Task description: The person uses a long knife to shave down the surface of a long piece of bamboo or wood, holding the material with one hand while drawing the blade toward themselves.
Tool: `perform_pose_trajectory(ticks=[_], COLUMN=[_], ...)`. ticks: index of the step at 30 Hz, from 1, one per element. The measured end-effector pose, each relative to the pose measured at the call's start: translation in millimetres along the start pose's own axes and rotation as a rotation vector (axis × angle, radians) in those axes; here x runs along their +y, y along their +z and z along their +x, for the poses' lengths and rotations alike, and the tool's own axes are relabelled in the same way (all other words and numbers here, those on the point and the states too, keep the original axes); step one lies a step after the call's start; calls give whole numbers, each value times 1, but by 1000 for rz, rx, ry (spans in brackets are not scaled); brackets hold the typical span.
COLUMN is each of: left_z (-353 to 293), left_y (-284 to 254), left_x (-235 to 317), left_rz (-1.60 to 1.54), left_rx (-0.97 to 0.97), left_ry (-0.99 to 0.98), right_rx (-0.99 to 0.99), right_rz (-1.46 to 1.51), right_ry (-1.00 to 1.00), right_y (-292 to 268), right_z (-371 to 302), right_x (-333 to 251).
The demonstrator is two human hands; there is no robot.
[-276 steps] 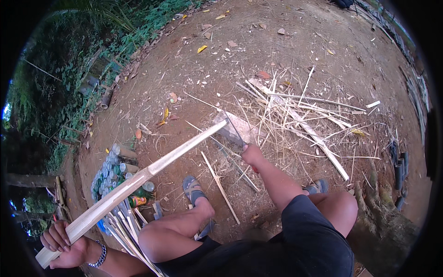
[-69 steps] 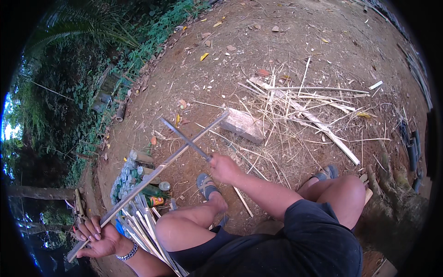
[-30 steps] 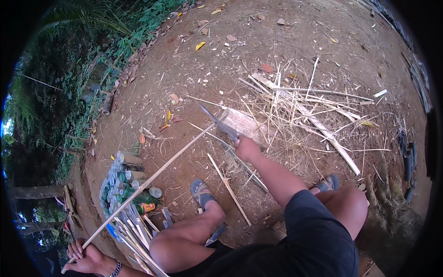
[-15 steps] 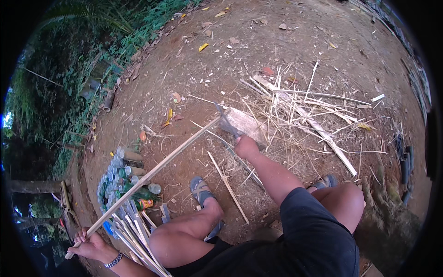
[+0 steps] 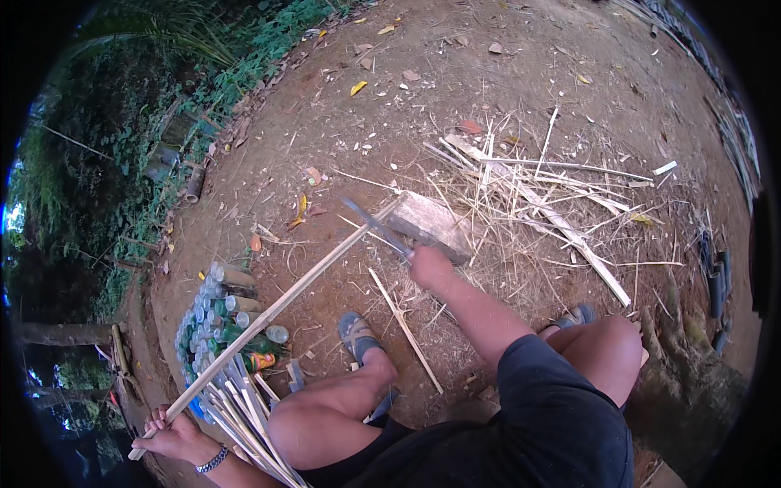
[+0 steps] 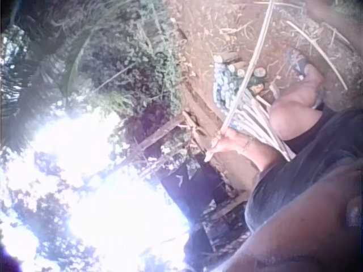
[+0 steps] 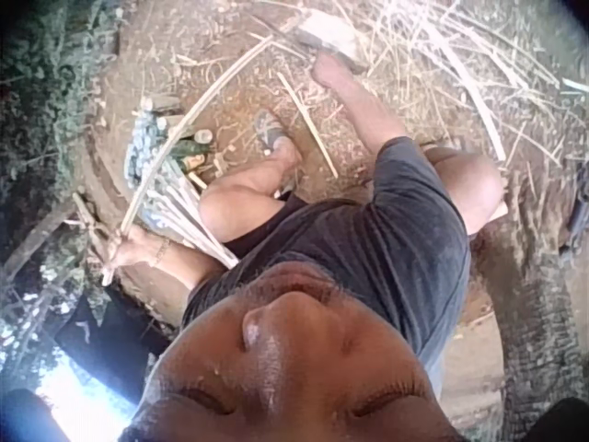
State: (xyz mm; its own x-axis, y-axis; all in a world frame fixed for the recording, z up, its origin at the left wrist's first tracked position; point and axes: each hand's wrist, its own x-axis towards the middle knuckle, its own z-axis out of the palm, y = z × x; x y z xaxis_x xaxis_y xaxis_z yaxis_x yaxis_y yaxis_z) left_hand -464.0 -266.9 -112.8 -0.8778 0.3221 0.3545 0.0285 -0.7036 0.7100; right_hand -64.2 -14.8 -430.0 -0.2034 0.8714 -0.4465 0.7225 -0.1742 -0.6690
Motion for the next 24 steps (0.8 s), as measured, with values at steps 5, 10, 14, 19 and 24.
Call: perform_pose_trajectory(ticks=[5,10,14,19,24], left_z=[-7,3,8,7,9], left_y=[-1,-8,-7,-14,-9], left_x=[-2,-1,-2,0,-4], left_rz=[-5,0,-48,-33,36], left_rx=[50,28,-47,-46,66], left_ry=[43,8,-2,-3,3], right_rx=[1,-44,31,-9,8], right_rz=[-46,-137,-108,-239,-218], right_ry=[76,-58,126,-107,61], right_y=[-21,-16,-34,-23,-15], right_z=[10,-5,40,13,64], right_x=[13,1,38,14,75])
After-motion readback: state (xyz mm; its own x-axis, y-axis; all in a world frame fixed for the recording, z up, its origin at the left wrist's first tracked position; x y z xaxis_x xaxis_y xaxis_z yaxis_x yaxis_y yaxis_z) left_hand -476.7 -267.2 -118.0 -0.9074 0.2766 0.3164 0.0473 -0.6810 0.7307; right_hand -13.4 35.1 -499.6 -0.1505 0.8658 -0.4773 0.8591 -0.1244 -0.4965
